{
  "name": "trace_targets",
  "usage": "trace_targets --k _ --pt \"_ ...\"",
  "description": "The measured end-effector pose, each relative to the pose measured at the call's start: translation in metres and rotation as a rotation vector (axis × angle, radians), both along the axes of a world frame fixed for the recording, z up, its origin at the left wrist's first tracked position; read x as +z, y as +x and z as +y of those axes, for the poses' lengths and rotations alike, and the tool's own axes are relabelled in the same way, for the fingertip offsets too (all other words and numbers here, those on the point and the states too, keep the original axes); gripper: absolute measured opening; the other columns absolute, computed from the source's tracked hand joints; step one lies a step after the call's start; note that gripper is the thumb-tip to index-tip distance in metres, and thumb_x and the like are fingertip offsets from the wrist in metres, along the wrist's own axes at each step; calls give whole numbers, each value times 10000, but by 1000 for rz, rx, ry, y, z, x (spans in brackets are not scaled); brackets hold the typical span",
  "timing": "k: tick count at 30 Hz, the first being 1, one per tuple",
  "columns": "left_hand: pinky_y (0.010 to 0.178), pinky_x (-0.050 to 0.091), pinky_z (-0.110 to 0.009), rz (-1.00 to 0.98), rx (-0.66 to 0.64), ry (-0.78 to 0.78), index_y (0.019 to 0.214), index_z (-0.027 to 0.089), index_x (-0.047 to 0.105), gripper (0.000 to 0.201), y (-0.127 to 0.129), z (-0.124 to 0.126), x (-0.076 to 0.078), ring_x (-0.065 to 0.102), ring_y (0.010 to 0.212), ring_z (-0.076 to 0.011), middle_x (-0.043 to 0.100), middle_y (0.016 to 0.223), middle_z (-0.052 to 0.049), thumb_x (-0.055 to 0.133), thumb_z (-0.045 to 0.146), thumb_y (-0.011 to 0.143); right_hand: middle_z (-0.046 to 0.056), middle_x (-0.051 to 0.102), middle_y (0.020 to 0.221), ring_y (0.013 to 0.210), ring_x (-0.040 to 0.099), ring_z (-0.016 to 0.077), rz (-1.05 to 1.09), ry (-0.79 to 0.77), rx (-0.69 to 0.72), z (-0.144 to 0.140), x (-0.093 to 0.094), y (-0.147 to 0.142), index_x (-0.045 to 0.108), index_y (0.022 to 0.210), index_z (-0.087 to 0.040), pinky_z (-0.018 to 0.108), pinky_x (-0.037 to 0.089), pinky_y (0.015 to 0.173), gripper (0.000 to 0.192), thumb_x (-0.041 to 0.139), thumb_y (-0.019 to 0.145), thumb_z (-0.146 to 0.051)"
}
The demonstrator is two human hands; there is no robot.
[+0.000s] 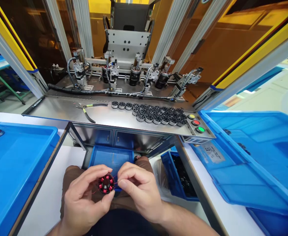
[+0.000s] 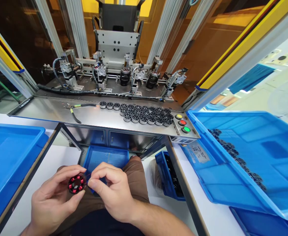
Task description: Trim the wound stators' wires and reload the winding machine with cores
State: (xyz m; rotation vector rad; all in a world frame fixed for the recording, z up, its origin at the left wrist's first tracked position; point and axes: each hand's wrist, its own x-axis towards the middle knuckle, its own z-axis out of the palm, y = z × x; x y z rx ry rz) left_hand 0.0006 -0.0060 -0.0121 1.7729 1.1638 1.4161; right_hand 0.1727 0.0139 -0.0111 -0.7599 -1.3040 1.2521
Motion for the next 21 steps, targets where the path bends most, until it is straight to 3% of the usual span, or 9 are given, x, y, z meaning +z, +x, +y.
trace_targets --k 3,6,10,12,16,21 --pt "869 613 -279 22 14 34 1144 276 670 537 2 1 1 709 1001 -206 741 1050 -40 746 -1 691 17 648 716 681 586 143 -37 96 -58 0 2 3 689 774 -203 283 469 649 116 669 888 -188" --pt "850 613 -250 -24 16 2 1098 273 685 495 5 3 6 721 963 -188 751 1004 -26 731 -3 689 34 651 752 709 600 163 -66 169 -19 1 3 7 698 853 -206 305 484 659 44 668 875 -183" --pt "774 626 -227 -121 -25 -74 1009 243 716 444 8 6 17 748 878 -191 769 934 -32 708 -29 657 66 657 848 787 608 196 -143 248 2 7 3 12 690 993 -207 350 508 706 144 654 858 -170" --pt "764 630 -234 -140 -36 -79 995 235 724 444 9 7 20 754 855 -197 774 923 -39 710 -33 642 59 658 831 773 605 193 -166 281 -2 10 4 12 693 972 -212 355 507 702 126 662 862 -161" --pt "792 624 -233 -95 -7 -38 1020 254 715 451 9 6 18 747 879 -187 771 930 -25 709 -16 658 37 640 739 696 588 173 -172 341 -45 7 7 8 695 877 -212 349 486 665 136 630 869 -93" --pt "812 618 -233 8 95 57 1095 275 686 495 9 0 10 731 935 -184 764 993 -19 724 8 679 38 639 726 679 585 182 -111 341 -108 -8 4 0 700 926 -224 365 484 653 194 623 847 -64"
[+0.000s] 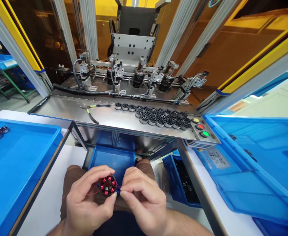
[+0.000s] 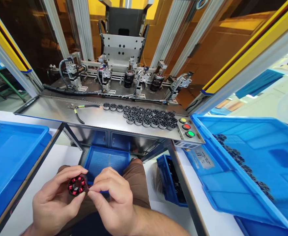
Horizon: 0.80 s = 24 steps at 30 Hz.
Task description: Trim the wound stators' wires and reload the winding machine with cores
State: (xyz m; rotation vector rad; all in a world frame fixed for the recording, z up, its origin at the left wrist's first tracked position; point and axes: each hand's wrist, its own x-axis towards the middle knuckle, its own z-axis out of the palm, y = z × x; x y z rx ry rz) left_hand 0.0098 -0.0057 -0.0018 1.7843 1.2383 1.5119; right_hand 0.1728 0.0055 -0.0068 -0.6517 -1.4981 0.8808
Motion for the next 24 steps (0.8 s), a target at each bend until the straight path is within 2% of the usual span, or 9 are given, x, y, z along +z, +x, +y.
trace_targets --k 3,7,11,13,15,17,21,24 --pt "806 622 -246 7 24 15 1092 269 694 499 1 0 1 734 931 -197 768 991 -28 734 9 668 46 650 728 674 589 191 26 33 25 -2 -3 -2 715 973 -238 376 487 647 198 619 871 -98" --pt "787 623 -238 -117 -55 -58 1032 268 726 473 2 4 11 750 873 -193 781 927 -25 717 -10 649 53 655 803 732 598 203 33 32 68 11 -3 9 717 1062 -268 390 497 687 230 728 843 -199" --pt "745 612 -195 -310 -157 -231 961 272 781 491 4 5 19 769 822 -194 798 915 -23 700 -36 587 91 660 994 889 632 219 -88 70 278 32 11 23 722 1148 -271 377 534 754 374 816 786 -281" --pt "740 608 -198 -398 -218 -337 949 268 796 492 3 4 17 772 815 -205 802 914 -30 688 -30 573 102 659 1044 941 639 220 -152 113 385 40 20 26 746 1094 -258 381 545 791 299 801 803 -301" --pt "732 605 -211 -464 -290 -442 970 262 795 483 2 4 14 766 793 -203 800 890 -34 695 -8 582 96 665 1060 951 641 209 -205 179 423 45 26 25 756 1007 -252 390 548 812 176 758 845 -321" --pt "731 598 -223 -498 -378 -547 990 245 786 445 -2 3 10 752 784 -196 794 870 -41 729 29 605 85 673 1057 939 640 194 -223 292 386 46 26 23 745 927 -235 386 549 800 116 701 894 -338" --pt "707 584 -226 -590 -522 -709 1008 218 766 356 -7 4 5 728 782 -184 780 893 -58 823 191 658 84 661 1026 859 620 164 -192 491 159 35 15 17 710 944 -168 352 530 721 54 687 901 -193" --pt "721 581 -209 -612 -498 -654 1025 239 759 357 -4 4 5 727 802 -168 777 943 -50 840 228 677 82 657 932 818 599 172 -164 543 -6 22 9 14 697 1007 -127 350 514 667 146 666 871 -83"
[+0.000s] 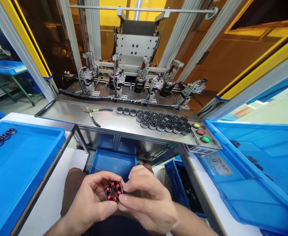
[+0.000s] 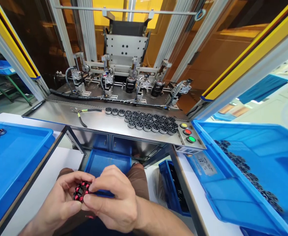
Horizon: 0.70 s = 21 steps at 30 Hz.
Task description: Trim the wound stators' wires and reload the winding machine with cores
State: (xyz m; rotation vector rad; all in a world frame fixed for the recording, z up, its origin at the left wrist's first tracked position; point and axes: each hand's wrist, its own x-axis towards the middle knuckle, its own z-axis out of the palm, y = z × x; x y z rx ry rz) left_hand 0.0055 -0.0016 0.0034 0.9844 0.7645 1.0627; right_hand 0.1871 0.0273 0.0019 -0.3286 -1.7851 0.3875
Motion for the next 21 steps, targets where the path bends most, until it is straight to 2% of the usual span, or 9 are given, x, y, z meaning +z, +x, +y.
trace_targets --k 3,6,10,14,17,19,21 --pt "832 566 -198 90 184 234 1027 280 750 404 8 -1 4 719 932 -163 775 996 -23 827 119 665 78 657 866 785 598 172 55 -11 -104 -11 1 -4 685 1055 -113 354 531 658 185 619 892 -56" --pt "826 566 -168 201 361 456 1031 289 734 463 16 -2 8 711 962 -143 771 994 -7 802 33 651 84 660 859 754 612 173 118 -72 -150 -17 3 -10 675 1098 -118 359 548 643 219 595 906 -52" --pt "775 586 -159 254 480 590 1049 268 718 447 20 -5 6 709 949 -136 758 1028 -19 798 40 673 75 655 839 701 609 160 216 -164 -179 -25 3 -20 677 1096 -146 345 558 619 200 562 941 -91" --pt "769 602 -181 236 523 585 1051 281 704 449 22 -9 -1 694 987 -146 732 1061 -14 814 50 682 39 644 764 686 624 136 237 -311 -252 -30 2 -29 664 962 -175 265 551 608 94 571 963 -159" --pt "757 600 -182 225 515 502 1042 307 693 424 22 -11 -4 686 1016 -156 704 1128 -11 818 82 704 23 630 723 666 614 115 204 -364 -288 -29 1 -30 632 873 -182 219 531 592 140 553 984 -213" --pt "784 593 -201 219 447 399 1087 325 670 461 17 -11 -5 689 1009 -168 685 1179 -16 848 151 698 25 629 726 674 612 117 182 -345 -273 -27 0 -29 622 875 -184 219 530 601 153 538 993 -232" --pt "807 576 -215 222 308 273 1170 321 637 550 8 -10 -6 689 947 -169 691 1118 -23 880 268 679 30 631 738 695 616 125 158 -329 -242 -23 -2 -27 617 893 -186 226 530 609 143 528 996 -231"
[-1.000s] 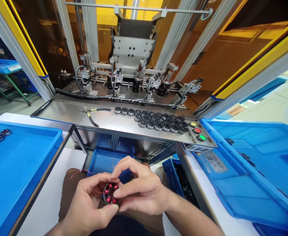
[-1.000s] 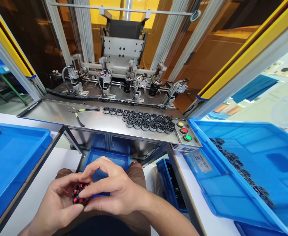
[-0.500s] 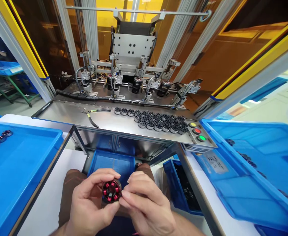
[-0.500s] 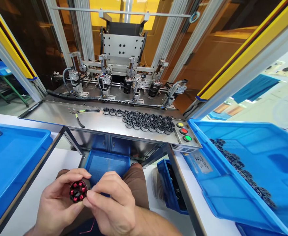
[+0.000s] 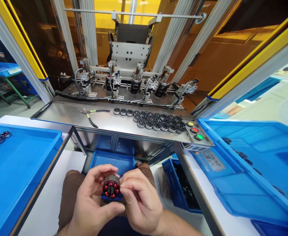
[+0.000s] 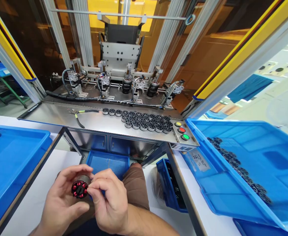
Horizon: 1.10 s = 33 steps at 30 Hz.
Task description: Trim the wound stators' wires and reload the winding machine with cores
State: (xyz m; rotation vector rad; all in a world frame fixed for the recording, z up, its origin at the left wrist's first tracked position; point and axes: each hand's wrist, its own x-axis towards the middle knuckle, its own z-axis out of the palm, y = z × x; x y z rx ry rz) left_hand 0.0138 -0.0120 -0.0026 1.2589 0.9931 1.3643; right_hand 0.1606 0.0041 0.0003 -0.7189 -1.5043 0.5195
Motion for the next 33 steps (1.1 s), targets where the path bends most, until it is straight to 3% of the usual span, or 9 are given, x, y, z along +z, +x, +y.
trace_targets --k 4,7,15,19,23,25,27,30,33 --pt "692 529 -195 -51 -296 -207 1162 231 650 494 -16 4 -3 625 743 -127 659 852 -9 781 490 762 40 633 766 708 616 130 -41 -3 66 5 -3 6 615 913 -184 231 519 607 136 511 996 -214" --pt "646 520 -218 -179 -379 -252 1172 230 663 429 -18 6 -5 626 677 -126 670 788 -14 678 511 849 40 626 770 707 609 131 -63 -13 76 5 -4 8 614 903 -182 234 510 606 121 520 980 -181" --pt "630 556 -234 -393 -435 -184 1293 296 648 418 -15 9 -12 690 766 -163 700 1005 -69 611 462 912 23 622 741 685 586 122 -83 -39 10 6 1 10 625 866 -170 234 496 625 128 555 909 -73" --pt "784 582 -308 -327 -383 -69 1089 285 744 243 -21 10 -12 662 994 -217 604 1262 -91 616 405 921 13 625 716 669 586 125 -34 -100 25 7 2 9 637 845 -176 243 491 616 134 562 910 -86" --pt "1003 507 -361 -304 -293 -12 877 248 722 142 -23 10 -10 624 1156 -237 661 1141 -66 672 380 890 15 614 705 663 592 136 -11 -141 53 8 1 10 638 822 -180 261 496 606 126 578 921 -130" --pt "1030 493 -376 -371 -274 -16 883 277 690 93 -21 11 -8 609 1217 -242 685 1080 -28 714 364 860 22 619 705 665 599 143 -30 -113 79 8 2 12 639 831 -182 267 505 601 133 567 942 -167" --pt "1022 500 -374 -400 -248 -52 983 304 673 243 -19 12 -7 588 1253 -258 682 1116 -21 783 400 789 39 638 727 678 615 147 -75 -56 103 8 3 15 642 855 -179 266 524 605 137 553 959 -187" --pt "859 553 -292 -338 -354 -214 1087 237 651 462 -15 14 -6 682 1021 -219 693 1063 -65 788 514 743 58 664 756 707 644 149 -141 37 115 9 6 20 641 893 -171 254 552 624 125 543 968 -184" --pt "675 541 -242 -322 -525 -348 1056 199 620 356 -12 13 -7 696 725 -153 709 805 -43 678 491 861 55 664 747 686 645 145 -196 74 98 10 9 25 641 891 -174 251 556 609 138 535 976 -196"
